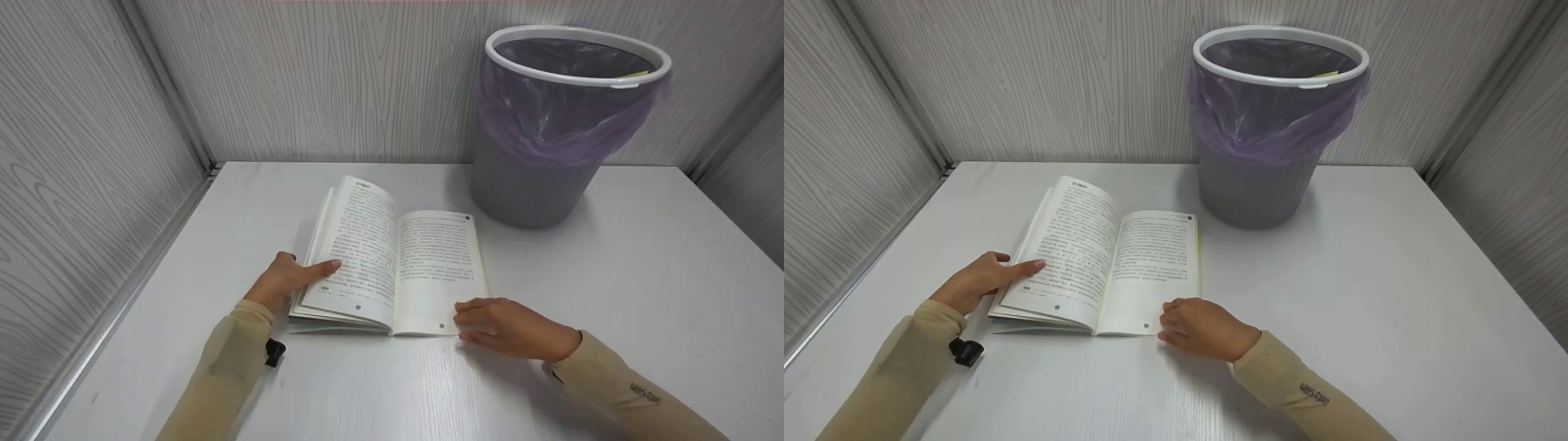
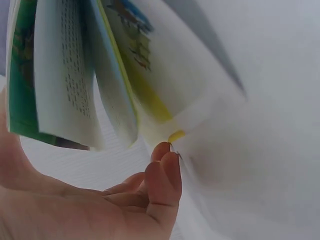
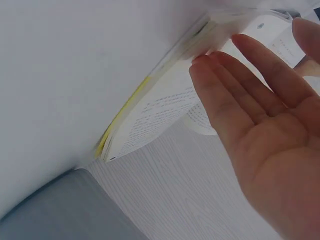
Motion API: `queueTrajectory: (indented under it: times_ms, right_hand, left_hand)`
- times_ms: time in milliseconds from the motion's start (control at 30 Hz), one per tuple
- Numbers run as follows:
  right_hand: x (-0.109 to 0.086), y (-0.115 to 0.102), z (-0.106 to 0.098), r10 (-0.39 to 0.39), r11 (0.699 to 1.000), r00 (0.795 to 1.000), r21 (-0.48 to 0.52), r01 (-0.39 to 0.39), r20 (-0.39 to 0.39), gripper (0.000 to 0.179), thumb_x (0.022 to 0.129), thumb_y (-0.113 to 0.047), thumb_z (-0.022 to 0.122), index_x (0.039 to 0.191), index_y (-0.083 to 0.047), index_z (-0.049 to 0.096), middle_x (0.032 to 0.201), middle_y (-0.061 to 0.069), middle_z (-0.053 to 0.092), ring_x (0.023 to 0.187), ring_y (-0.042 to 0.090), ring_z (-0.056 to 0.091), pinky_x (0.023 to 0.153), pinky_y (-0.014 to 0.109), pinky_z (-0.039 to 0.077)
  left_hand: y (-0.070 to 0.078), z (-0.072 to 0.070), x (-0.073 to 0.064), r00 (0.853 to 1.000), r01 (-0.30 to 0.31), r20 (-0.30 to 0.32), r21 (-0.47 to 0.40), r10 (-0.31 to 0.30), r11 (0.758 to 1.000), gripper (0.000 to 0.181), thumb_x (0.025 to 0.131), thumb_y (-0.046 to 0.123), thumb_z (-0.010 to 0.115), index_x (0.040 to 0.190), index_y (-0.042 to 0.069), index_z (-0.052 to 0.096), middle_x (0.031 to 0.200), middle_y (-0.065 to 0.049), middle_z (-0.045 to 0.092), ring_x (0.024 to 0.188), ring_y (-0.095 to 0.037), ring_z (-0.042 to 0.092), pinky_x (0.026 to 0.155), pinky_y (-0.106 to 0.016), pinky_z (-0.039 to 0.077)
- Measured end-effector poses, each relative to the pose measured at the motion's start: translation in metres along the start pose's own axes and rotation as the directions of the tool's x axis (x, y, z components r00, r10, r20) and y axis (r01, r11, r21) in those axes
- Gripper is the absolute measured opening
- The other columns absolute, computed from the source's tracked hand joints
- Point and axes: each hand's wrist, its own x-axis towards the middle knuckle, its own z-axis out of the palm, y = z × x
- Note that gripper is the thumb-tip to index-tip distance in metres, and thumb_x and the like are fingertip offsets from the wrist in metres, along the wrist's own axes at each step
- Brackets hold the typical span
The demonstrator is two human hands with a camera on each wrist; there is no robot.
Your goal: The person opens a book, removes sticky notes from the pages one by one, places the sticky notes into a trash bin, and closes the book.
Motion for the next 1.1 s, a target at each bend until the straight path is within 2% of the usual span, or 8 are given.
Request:
queueTrajectory:
  times_ms: [133,300,467,700,800,933,1000,1100]
  right_hand:
    - [0.027,-0.005,-0.002,0.038,0.995,0.999,0.095,-0.035,-0.032,0.024,0.094,-0.007,0.061,0.116,0.002,0.066,0.112,0.009,0.063,0.100,0.019,0.060,0.085,0.034,0.052]
    - [0.064,-0.014,-0.003,0.085,0.947,0.994,0.307,-0.100,0.062,0.047,0.101,-0.020,0.052,0.143,0.000,0.043,0.145,0.012,0.045,0.130,0.025,0.046,0.107,0.042,0.037]
    - [0.085,-0.021,0.000,0.174,0.878,0.967,0.415,-0.238,0.186,0.063,0.100,-0.038,0.050,0.153,-0.016,0.026,0.156,0.001,0.026,0.142,0.019,0.027,0.115,0.041,0.023]
    - [0.091,-0.025,0.006,0.193,0.856,0.963,0.447,-0.260,0.190,0.068,0.100,-0.039,0.050,0.154,-0.015,0.019,0.158,-0.002,0.020,0.145,0.014,0.015,0.117,0.040,0.018]
    - [0.090,-0.025,0.009,0.205,0.853,0.965,0.454,-0.259,0.165,0.069,0.099,-0.041,0.050,0.155,-0.015,0.019,0.158,-0.003,0.019,0.145,0.013,0.014,0.117,0.039,0.017]
    - [0.088,-0.025,0.013,0.217,0.827,0.968,0.502,-0.252,0.128,0.067,0.099,-0.041,0.051,0.154,-0.015,0.022,0.157,0.000,0.023,0.143,0.017,0.022,0.115,0.039,0.022]
    - [0.087,-0.024,0.014,0.224,0.807,0.968,0.535,-0.249,0.113,0.065,0.099,-0.040,0.051,0.153,-0.015,0.025,0.155,0.006,0.029,0.140,0.020,0.031,0.107,0.040,0.036]
    - [0.085,-0.023,0.014,0.233,0.773,0.968,0.587,-0.240,0.089,0.063,0.100,-0.038,0.051,0.152,-0.014,0.028,0.153,0.011,0.032,0.137,0.025,0.035,0.102,0.041,0.039]
  left_hand:
    - [-0.001,-0.001,0.001,1.000,0.006,0.000,0.012,-0.006,1.000,0.126,0.073,0.065,0.071,0.151,-0.005,0.001,0.155,-0.030,0.012,0.143,-0.041,0.015,0.115,-0.054,0.017]
    - [-0.003,-0.003,0.003,1.000,0.014,-0.002,-0.005,-0.014,1.000,0.123,0.074,0.064,0.071,0.151,-0.003,0.003,0.155,-0.028,0.012,0.143,-0.039,0.015,0.115,-0.053,0.017]
    - [-0.001,-0.005,0.001,1.000,0.022,-0.005,-0.021,-0.022,1.000,0.118,0.076,0.063,0.069,0.151,-0.001,0.004,0.154,-0.027,0.018,0.139,-0.037,0.024,0.114,-0.052,0.020]
    - [0.000,-0.012,0.004,1.000,0.017,0.020,-0.060,-0.016,0.998,0.115,0.078,0.062,0.068,0.150,-0.006,0.009,0.147,-0.021,0.030,0.125,-0.029,0.033,0.112,-0.045,0.025]
    - [-0.001,-0.014,0.007,1.000,0.006,0.026,-0.079,-0.004,0.997,0.113,0.079,0.060,0.068,0.149,-0.008,0.012,0.136,-0.018,0.036,0.116,-0.027,0.034,0.107,-0.041,0.028]
    - [-0.005,-0.013,0.010,0.999,-0.028,0.037,-0.115,0.033,0.993,0.104,0.081,0.054,0.070,0.146,-0.010,0.020,0.116,-0.012,0.043,0.099,-0.022,0.038,0.090,-0.032,0.032]
    - [-0.005,-0.013,0.009,0.998,-0.041,0.036,-0.131,0.046,0.991,0.100,0.082,0.052,0.070,0.145,-0.009,0.022,0.116,-0.012,0.045,0.100,-0.022,0.041,0.093,-0.033,0.034]
    - [-0.001,-0.011,0.007,0.999,-0.038,0.000,-0.138,0.039,0.990,0.096,0.081,0.050,0.073,0.144,-0.005,0.026,0.125,-0.015,0.045,0.111,-0.026,0.042,0.100,-0.037,0.035]
